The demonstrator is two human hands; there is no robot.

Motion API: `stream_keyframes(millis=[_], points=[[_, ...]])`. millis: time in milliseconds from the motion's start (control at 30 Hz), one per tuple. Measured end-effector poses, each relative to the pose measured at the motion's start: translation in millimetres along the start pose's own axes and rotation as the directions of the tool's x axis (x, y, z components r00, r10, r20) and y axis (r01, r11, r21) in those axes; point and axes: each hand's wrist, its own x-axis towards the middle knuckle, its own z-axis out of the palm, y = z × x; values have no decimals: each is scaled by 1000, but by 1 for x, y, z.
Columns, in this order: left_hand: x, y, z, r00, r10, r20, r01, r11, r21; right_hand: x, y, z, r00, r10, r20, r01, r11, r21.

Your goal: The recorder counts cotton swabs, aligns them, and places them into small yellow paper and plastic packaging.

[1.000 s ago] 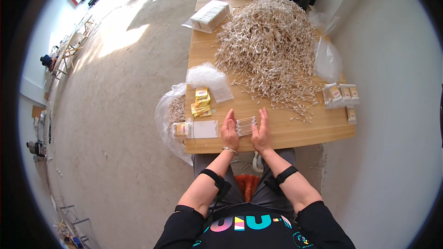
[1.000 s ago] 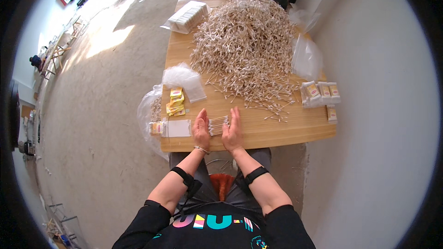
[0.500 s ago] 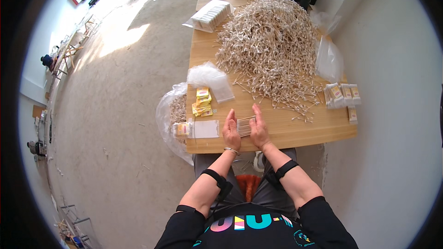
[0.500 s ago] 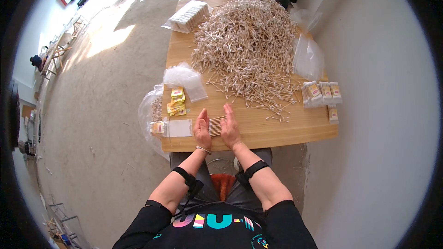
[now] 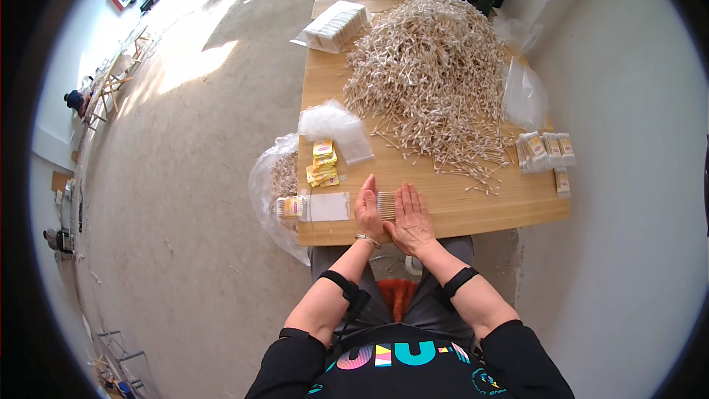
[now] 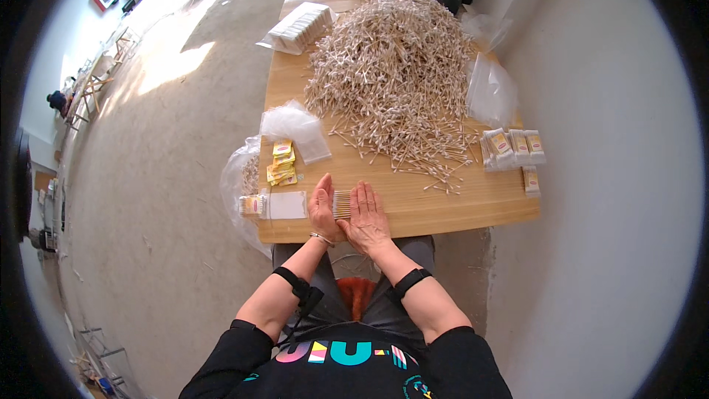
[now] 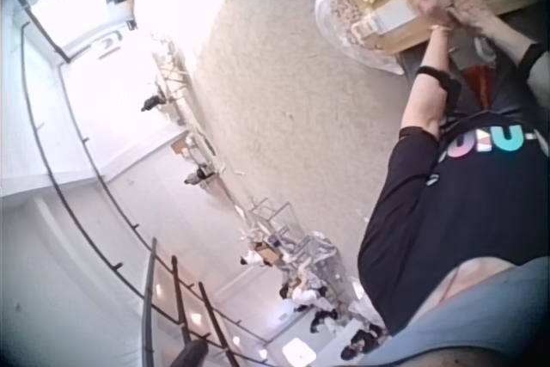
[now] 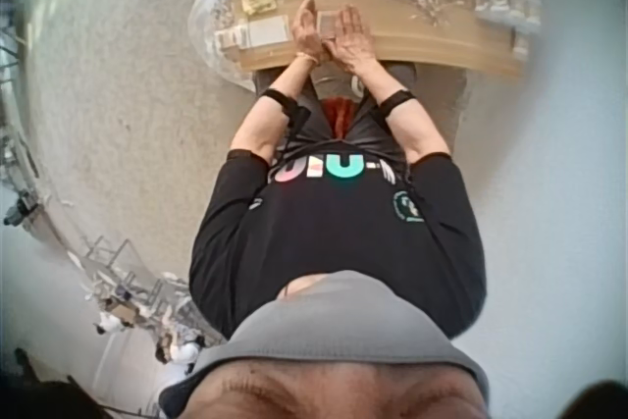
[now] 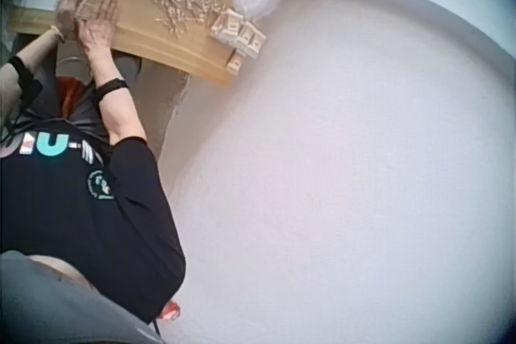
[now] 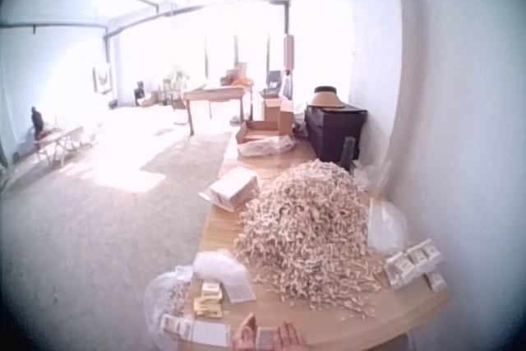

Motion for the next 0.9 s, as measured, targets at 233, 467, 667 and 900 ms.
stream_keyframes(millis=[233, 467, 667, 900], points=[[-7, 2, -10, 996, -33, 80, 37, 998, -45, 1, -3, 2, 1000, 20, -11, -19, 997, 70], [1, 5, -12, 998, -45, 51, 45, 999, -16, 2, -8, -1, 1000, -21, -16, 23, 993, 113], [9, 8, -14, 999, -49, 24, 49, 999, 11, 21, -18, 2, 998, 36, 42, -39, 997, 69], [15, 10, -12, 998, -58, -18, 58, 998, 27, 21, -13, 10, 1000, -20, -18, 21, 999, 44]])
